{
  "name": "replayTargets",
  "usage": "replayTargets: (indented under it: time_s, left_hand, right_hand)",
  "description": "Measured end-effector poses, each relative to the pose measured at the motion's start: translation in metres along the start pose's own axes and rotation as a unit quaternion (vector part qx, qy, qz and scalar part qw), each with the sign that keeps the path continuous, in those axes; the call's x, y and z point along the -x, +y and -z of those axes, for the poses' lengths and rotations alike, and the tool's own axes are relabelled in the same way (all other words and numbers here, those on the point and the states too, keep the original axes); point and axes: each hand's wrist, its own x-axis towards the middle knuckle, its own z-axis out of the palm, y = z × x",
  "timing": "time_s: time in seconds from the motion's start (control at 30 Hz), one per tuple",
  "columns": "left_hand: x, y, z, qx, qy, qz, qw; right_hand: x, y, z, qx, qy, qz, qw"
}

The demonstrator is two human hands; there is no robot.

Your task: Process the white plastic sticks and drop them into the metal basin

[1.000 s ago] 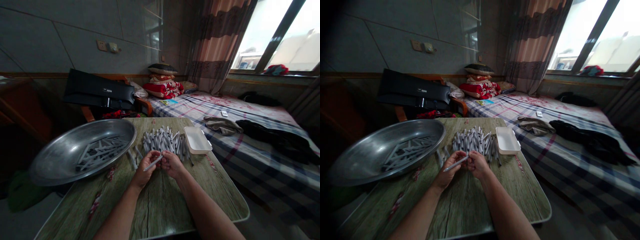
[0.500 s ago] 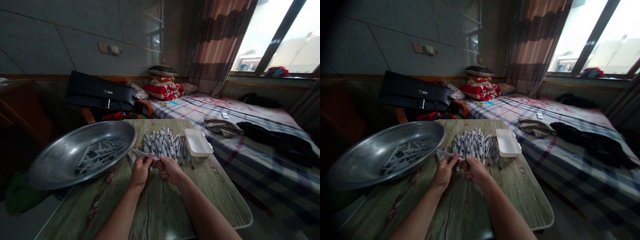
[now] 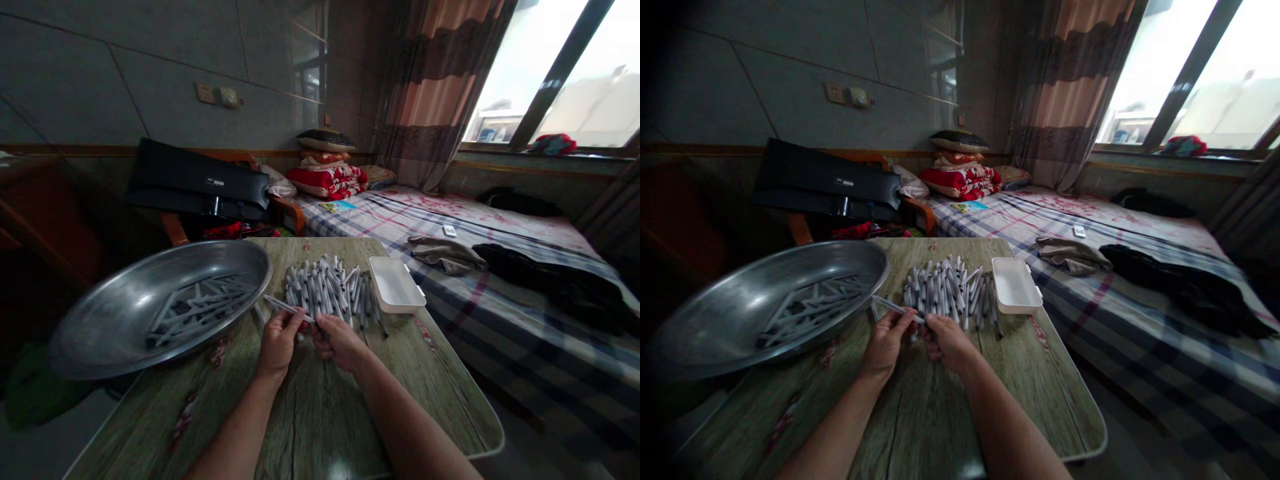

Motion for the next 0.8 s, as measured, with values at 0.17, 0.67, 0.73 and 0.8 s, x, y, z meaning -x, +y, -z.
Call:
replayTargets:
  time_s: [0.17, 0.67, 0.73, 0.8]
  left_hand:
    - [-0.0018, -0.0020, 0.0031, 0.003, -0.004, 0.000, 1.000]
    - [-0.0005, 0.0016, 0.0031, 0.013, -0.002, 0.009, 1.000]
    - [0.0003, 0.0030, 0.0019, 0.008, 0.008, 0.002, 1.000]
    - [0.0004, 0.0034, 0.0016, 0.008, 0.019, -0.004, 1.000]
  right_hand:
    - [0.0032, -0.0020, -0.0032, -0.031, -0.056, -0.023, 0.998]
    - [-0.0003, 0.0013, -0.0012, -0.046, -0.083, -0.074, 0.993]
    - [-0.0034, 0.0046, 0.0019, -0.027, -0.067, -0.077, 0.994]
    - [-0.0041, 0.0069, 0.0041, -0.017, -0.062, -0.050, 0.997]
